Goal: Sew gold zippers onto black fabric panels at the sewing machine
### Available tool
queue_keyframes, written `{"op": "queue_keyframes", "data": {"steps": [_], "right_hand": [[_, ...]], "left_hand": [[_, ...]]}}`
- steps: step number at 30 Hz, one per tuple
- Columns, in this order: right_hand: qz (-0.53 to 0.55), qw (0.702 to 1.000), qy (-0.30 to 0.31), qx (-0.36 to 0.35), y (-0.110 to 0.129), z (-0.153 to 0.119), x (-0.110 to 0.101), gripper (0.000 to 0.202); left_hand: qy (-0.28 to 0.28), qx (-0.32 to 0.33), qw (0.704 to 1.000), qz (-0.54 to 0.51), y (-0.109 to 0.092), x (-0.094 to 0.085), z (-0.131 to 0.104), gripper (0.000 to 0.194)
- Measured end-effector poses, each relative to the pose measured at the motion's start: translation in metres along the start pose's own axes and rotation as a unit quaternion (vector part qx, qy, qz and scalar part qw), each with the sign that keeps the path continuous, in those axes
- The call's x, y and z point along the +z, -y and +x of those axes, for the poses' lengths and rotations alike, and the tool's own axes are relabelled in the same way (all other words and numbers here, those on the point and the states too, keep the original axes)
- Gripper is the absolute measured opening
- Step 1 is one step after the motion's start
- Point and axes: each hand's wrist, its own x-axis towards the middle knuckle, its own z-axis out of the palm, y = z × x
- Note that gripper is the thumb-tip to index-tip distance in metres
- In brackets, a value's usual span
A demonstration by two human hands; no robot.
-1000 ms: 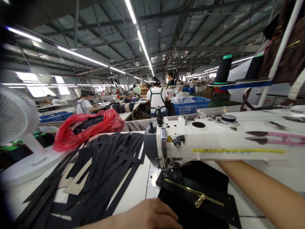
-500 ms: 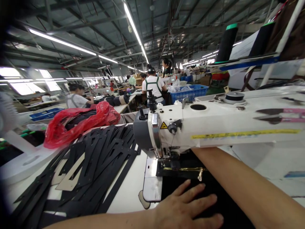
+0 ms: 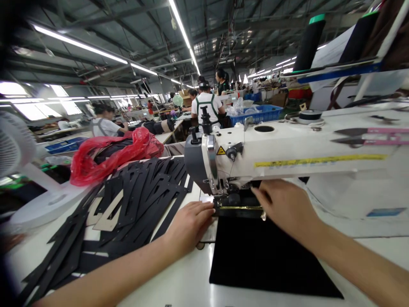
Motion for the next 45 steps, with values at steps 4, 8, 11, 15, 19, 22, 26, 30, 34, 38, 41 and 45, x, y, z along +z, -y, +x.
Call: {"op": "queue_keyframes", "data": {"steps": [4,8,11,15,19,22,26,30,34,38,41,45], "right_hand": [[0.093,0.984,0.042,-0.144,0.052,-0.044,-0.008,0.026],[0.128,0.985,0.038,-0.113,0.077,-0.058,-0.012,0.026],[0.154,0.980,0.083,-0.097,0.074,-0.041,-0.011,0.026],[0.092,0.989,0.067,-0.099,0.063,-0.014,0.002,0.027],[0.055,0.992,0.032,-0.112,0.053,-0.007,0.027,0.027],[0.075,0.990,0.051,-0.112,0.051,-0.010,0.041,0.029],[0.098,0.986,0.064,-0.120,0.049,-0.009,0.044,0.029],[0.100,0.985,0.059,-0.129,0.047,-0.005,0.043,0.028],[0.099,0.986,0.055,-0.123,0.047,-0.007,0.043,0.028],[0.110,0.986,0.066,-0.106,0.048,-0.008,0.045,0.029],[0.120,0.986,0.067,-0.098,0.049,-0.008,0.045,0.029],[0.137,0.984,0.072,-0.091,0.050,-0.007,0.044,0.029]], "left_hand": [[0.049,-0.003,0.999,0.018,0.010,0.002,0.009,0.015],[0.065,-0.040,0.996,0.036,0.009,-0.006,0.021,0.017],[0.074,-0.031,0.996,0.042,0.007,-0.007,0.022,0.017],[0.072,0.012,0.996,0.048,0.003,0.001,0.010,0.012],[0.043,0.027,0.997,0.062,-0.001,0.009,0.001,0.015],[0.030,0.021,0.998,0.055,-0.001,0.012,0.001,0.014],[0.025,0.032,0.997,0.072,-0.003,0.015,0.006,0.010],[0.014,0.048,0.995,0.090,-0.004,0.017,0.008,0.007],[0.001,0.059,0.994,0.087,-0.003,0.017,0.007,0.011],[-0.018,0.066,0.995,0.071,-0.002,0.018,0.008,0.015],[-0.025,0.066,0.996,0.052,-0.001,0.019,0.009,0.013],[-0.022,0.061,0.997,0.038,0.001,0.023,0.010,0.013]]}}
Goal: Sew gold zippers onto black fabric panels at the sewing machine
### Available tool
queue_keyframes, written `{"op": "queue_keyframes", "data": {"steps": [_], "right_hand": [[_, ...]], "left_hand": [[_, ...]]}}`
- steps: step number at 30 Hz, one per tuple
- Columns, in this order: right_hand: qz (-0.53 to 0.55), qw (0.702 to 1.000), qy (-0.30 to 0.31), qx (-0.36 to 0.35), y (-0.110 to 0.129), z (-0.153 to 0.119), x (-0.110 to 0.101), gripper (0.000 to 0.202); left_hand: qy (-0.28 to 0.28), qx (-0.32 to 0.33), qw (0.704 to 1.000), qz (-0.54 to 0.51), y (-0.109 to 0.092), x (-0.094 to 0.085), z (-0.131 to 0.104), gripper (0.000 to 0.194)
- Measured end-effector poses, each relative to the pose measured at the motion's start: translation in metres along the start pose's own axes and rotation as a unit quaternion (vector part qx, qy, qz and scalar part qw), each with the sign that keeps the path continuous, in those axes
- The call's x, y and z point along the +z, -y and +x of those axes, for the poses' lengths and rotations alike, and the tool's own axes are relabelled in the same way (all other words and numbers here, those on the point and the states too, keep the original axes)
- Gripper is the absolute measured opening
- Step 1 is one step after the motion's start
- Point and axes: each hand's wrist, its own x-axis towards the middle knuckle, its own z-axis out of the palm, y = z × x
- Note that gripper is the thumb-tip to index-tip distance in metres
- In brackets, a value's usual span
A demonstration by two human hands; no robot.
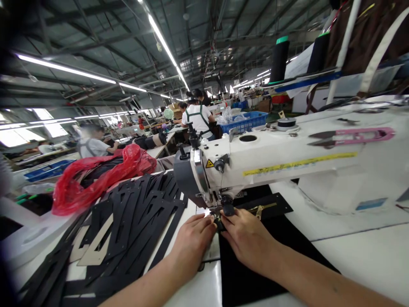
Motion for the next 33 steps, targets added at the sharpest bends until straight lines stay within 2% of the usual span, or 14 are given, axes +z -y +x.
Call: {"op": "queue_keyframes", "data": {"steps": [7,12,23,33], "right_hand": [[0.031,0.999,0.025,0.021,0.000,0.003,-0.003,0.030],[0.029,0.999,0.034,0.022,0.001,0.005,-0.005,0.027],[0.041,0.999,0.028,0.023,-0.004,0.007,-0.005,0.027],[0.032,0.999,0.016,0.032,-0.006,0.008,-0.002,0.026]], "left_hand": [[-0.058,-0.001,0.998,0.003,0.008,0.014,0.000,0.014],[-0.076,0.006,0.997,0.008,0.010,0.016,0.000,0.015],[-0.067,-0.011,0.998,0.003,0.010,0.016,0.002,0.011],[-0.055,-0.021,0.998,-0.024,0.011,0.015,0.003,0.015]]}}
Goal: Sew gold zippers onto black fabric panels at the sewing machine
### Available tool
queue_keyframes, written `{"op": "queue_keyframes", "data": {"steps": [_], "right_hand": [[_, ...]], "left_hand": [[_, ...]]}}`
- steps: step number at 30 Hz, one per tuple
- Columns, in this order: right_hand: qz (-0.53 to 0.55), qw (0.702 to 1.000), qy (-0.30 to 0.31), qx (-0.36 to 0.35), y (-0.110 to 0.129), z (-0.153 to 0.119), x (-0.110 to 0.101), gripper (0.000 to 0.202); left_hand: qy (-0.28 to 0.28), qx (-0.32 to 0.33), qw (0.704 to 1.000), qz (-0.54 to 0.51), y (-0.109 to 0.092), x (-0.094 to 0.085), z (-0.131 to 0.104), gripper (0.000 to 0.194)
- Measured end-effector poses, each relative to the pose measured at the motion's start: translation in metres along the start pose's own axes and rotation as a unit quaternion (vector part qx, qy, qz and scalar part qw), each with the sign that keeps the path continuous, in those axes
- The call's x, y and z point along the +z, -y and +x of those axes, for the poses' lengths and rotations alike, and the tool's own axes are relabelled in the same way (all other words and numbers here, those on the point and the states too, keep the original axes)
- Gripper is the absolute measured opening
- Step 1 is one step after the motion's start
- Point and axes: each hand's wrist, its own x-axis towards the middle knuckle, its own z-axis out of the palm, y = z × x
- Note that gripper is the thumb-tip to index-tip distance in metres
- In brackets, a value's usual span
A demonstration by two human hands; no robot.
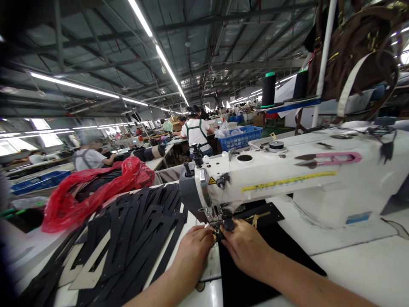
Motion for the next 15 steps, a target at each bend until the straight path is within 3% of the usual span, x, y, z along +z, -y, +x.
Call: {"op": "queue_keyframes", "data": {"steps": [15], "right_hand": [[-0.010,1.000,0.014,-0.001,-0.0023,-0.0010,0.0001,0.029]], "left_hand": [[-0.008,-0.015,1.000,0.001,-0.0030,-0.0030,0.0033,0.013]]}}
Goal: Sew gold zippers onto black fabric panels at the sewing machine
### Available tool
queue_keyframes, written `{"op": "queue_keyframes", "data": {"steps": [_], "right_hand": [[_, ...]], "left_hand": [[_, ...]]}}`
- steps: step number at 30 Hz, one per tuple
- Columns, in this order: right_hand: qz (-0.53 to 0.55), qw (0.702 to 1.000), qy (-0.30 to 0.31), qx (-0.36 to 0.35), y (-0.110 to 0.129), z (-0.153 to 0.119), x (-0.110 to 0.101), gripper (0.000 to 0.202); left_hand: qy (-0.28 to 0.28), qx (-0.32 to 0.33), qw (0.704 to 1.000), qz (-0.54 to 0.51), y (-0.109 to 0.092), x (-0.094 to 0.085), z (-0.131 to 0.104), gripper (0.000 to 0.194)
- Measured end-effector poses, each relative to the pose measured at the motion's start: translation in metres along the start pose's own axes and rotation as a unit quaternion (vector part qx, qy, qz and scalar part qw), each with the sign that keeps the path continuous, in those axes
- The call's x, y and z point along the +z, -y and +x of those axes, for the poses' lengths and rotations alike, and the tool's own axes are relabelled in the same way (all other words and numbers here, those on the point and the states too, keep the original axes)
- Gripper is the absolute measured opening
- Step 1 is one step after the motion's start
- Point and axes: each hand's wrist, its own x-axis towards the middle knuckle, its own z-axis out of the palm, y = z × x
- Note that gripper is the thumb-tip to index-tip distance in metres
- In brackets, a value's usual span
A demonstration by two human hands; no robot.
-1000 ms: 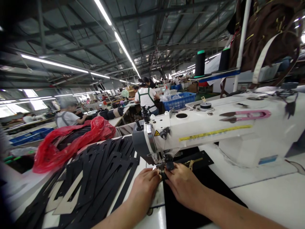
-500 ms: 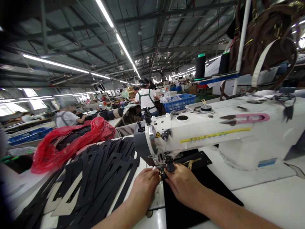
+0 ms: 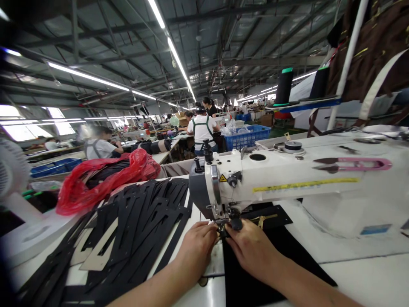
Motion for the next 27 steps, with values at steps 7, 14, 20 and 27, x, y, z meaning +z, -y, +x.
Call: {"op": "queue_keyframes", "data": {"steps": [7,14,20,27], "right_hand": [[-0.018,1.000,-0.012,-0.008,-0.003,0.001,0.002,0.027],[-0.017,1.000,-0.003,0.001,-0.005,-0.001,0.007,0.026],[-0.012,1.000,-0.005,-0.001,-0.005,-0.004,0.007,0.028],[-0.046,0.999,-0.003,-0.003,-0.008,-0.001,0.012,0.027]], "left_hand": [[0.008,-0.006,1.000,0.008,0.003,0.002,0.001,0.011],[0.024,-0.010,1.000,0.003,0.001,-0.004,0.003,0.013],[0.044,-0.010,0.999,-0.004,0.001,-0.004,-0.002,0.010],[0.053,-0.030,0.998,-0.011,0.001,0.000,0.000,0.012]]}}
